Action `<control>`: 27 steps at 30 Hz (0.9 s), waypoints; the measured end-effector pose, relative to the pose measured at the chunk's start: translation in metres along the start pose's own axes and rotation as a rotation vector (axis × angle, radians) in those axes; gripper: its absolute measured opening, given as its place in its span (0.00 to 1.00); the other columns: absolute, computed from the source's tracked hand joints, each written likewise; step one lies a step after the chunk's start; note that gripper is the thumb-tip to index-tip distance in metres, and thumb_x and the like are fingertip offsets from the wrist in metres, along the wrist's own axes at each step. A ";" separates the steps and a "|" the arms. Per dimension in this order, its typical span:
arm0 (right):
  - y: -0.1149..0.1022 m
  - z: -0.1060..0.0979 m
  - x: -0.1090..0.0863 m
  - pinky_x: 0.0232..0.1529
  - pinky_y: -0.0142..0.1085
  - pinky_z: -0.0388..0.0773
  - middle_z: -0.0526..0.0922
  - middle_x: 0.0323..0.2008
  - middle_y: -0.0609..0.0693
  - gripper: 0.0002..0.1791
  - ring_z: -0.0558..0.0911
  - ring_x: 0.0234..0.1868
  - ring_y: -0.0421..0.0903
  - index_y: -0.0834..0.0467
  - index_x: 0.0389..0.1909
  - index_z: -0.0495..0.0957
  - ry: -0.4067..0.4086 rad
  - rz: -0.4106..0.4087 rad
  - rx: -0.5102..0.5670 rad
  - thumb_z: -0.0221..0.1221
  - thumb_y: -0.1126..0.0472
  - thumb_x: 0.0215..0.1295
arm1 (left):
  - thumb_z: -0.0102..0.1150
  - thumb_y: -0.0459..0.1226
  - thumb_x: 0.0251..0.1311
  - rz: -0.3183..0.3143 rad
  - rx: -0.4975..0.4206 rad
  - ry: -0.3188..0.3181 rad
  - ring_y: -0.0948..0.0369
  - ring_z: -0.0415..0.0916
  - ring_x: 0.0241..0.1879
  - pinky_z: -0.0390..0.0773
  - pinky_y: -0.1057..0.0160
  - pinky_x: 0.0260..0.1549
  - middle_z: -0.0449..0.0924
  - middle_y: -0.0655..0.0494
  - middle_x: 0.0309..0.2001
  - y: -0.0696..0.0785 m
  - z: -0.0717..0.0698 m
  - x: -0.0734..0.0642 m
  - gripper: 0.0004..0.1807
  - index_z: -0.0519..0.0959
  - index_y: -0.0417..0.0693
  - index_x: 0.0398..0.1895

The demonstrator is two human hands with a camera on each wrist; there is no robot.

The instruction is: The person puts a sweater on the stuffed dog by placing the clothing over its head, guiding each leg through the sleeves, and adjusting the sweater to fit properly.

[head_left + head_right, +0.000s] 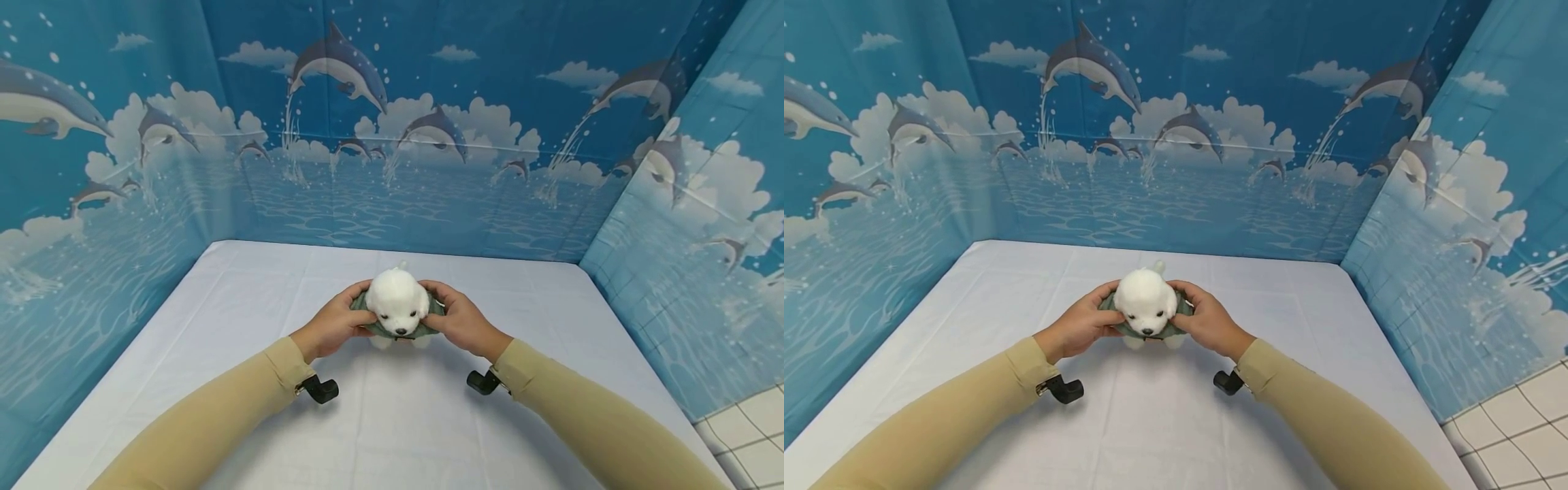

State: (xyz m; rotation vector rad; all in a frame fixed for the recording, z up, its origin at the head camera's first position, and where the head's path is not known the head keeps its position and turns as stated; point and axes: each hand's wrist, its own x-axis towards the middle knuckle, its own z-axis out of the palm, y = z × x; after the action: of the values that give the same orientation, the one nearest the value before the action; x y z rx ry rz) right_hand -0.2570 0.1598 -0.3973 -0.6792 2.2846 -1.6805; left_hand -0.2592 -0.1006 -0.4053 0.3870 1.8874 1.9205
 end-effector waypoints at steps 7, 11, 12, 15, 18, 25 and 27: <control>0.002 0.001 0.001 0.54 0.40 0.75 0.65 0.64 0.46 0.28 0.68 0.64 0.48 0.45 0.64 0.62 0.038 0.043 -0.101 0.56 0.62 0.65 | 0.60 0.32 0.57 -0.008 0.049 -0.041 0.51 0.63 0.63 0.74 0.47 0.51 0.58 0.57 0.67 -0.003 -0.010 0.000 0.37 0.60 0.70 0.66; -0.009 0.002 -0.003 0.54 0.39 0.75 0.65 0.65 0.49 0.28 0.68 0.64 0.49 0.48 0.66 0.62 0.042 0.053 -0.197 0.55 0.62 0.65 | 0.63 0.35 0.56 -0.003 0.114 -0.027 0.52 0.66 0.61 0.75 0.47 0.50 0.60 0.55 0.65 -0.006 -0.015 0.001 0.35 0.62 0.69 0.65; -0.013 0.003 -0.004 0.54 0.39 0.75 0.65 0.65 0.50 0.28 0.68 0.64 0.49 0.48 0.66 0.62 0.044 0.056 -0.221 0.56 0.62 0.65 | 0.64 0.36 0.55 0.001 0.138 -0.017 0.52 0.67 0.59 0.76 0.47 0.49 0.60 0.55 0.65 -0.006 -0.016 0.001 0.35 0.63 0.69 0.64; -0.025 0.005 -0.009 0.53 0.40 0.76 0.66 0.65 0.51 0.28 0.69 0.63 0.50 0.49 0.66 0.62 0.053 0.070 -0.282 0.56 0.61 0.65 | 0.65 0.39 0.54 0.005 0.218 0.020 0.54 0.71 0.55 0.77 0.49 0.47 0.63 0.54 0.63 -0.004 -0.016 0.000 0.35 0.63 0.67 0.65; -0.013 0.001 -0.004 0.52 0.40 0.77 0.68 0.63 0.47 0.28 0.72 0.61 0.47 0.42 0.65 0.64 0.074 0.085 -0.331 0.58 0.57 0.64 | 0.67 0.44 0.52 0.012 0.333 0.072 0.57 0.74 0.48 0.80 0.54 0.42 0.68 0.57 0.59 -0.006 -0.017 0.002 0.34 0.66 0.69 0.63; 0.012 -0.005 0.004 0.51 0.37 0.77 0.70 0.62 0.42 0.28 0.73 0.59 0.44 0.36 0.63 0.64 0.080 0.090 -0.376 0.59 0.49 0.62 | 0.64 0.55 0.50 0.038 0.558 0.134 0.57 0.76 0.37 0.79 0.59 0.34 0.72 0.62 0.54 -0.013 -0.022 0.006 0.33 0.66 0.72 0.62; 0.012 -0.006 0.004 0.51 0.37 0.77 0.70 0.62 0.42 0.28 0.74 0.59 0.44 0.36 0.63 0.63 0.083 0.089 -0.394 0.59 0.50 0.62 | 0.63 0.56 0.50 0.041 0.627 0.157 0.58 0.75 0.35 0.78 0.60 0.33 0.71 0.61 0.54 -0.012 -0.022 0.006 0.32 0.67 0.71 0.62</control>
State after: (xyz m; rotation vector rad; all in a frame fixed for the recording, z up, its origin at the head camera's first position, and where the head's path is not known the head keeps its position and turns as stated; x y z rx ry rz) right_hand -0.2656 0.1655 -0.4065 -0.5772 2.6939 -1.2512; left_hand -0.2739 -0.1168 -0.4192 0.4665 2.5859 1.3693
